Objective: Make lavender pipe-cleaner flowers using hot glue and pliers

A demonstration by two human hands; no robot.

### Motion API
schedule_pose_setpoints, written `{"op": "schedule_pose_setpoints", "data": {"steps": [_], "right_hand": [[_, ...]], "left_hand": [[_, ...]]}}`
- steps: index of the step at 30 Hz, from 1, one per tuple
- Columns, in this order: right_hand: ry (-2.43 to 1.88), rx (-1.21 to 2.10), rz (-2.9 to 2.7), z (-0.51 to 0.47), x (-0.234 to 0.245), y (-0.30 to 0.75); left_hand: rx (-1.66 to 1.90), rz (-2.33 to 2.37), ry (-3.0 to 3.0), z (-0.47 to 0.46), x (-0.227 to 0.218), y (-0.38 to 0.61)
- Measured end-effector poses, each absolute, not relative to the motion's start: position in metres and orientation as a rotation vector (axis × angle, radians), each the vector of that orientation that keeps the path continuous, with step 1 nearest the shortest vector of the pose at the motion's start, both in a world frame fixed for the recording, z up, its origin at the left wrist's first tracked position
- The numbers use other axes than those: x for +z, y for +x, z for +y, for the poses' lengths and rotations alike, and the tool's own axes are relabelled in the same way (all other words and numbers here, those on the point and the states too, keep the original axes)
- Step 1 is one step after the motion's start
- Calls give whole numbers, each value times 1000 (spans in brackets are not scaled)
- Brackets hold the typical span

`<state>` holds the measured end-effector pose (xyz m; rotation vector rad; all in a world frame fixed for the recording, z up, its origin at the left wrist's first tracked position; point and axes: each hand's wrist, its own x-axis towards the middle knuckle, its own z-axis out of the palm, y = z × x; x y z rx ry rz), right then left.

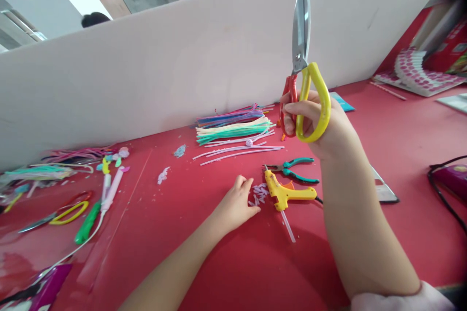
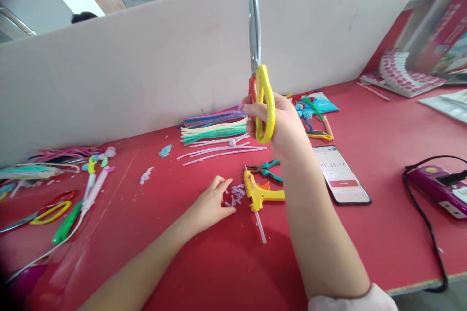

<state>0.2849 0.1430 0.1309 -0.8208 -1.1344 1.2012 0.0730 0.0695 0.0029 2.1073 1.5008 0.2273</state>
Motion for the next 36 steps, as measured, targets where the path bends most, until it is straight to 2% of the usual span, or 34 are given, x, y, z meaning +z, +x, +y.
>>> {"op": "schedule_pose_setpoints", "data": {"steps": [7, 12, 17, 21, 26, 36], "right_hand": [[-941, 1096, -1230, 139, 132, 287], [-1351, 742, -1949, 133, 125, 279], [-1365, 711, -2452, 140, 83, 225], [-1304, 686, -2668, 144, 40, 180], [-1329, 465, -2777, 147, 19, 170], [-1658, 9, -2668, 222, 32, 129]], "left_hand": [[377, 1560, 2101, 72, 4, 65], [678, 1763, 2030, 73, 2, 25], [1117, 2020, 1861, 68, -1, -8], [1295, 2026, 1833, 61, 1, -20], [1328, 1903, 1933, 59, -4, -20], [1265, 1688, 2123, 60, -17, -10]]}}
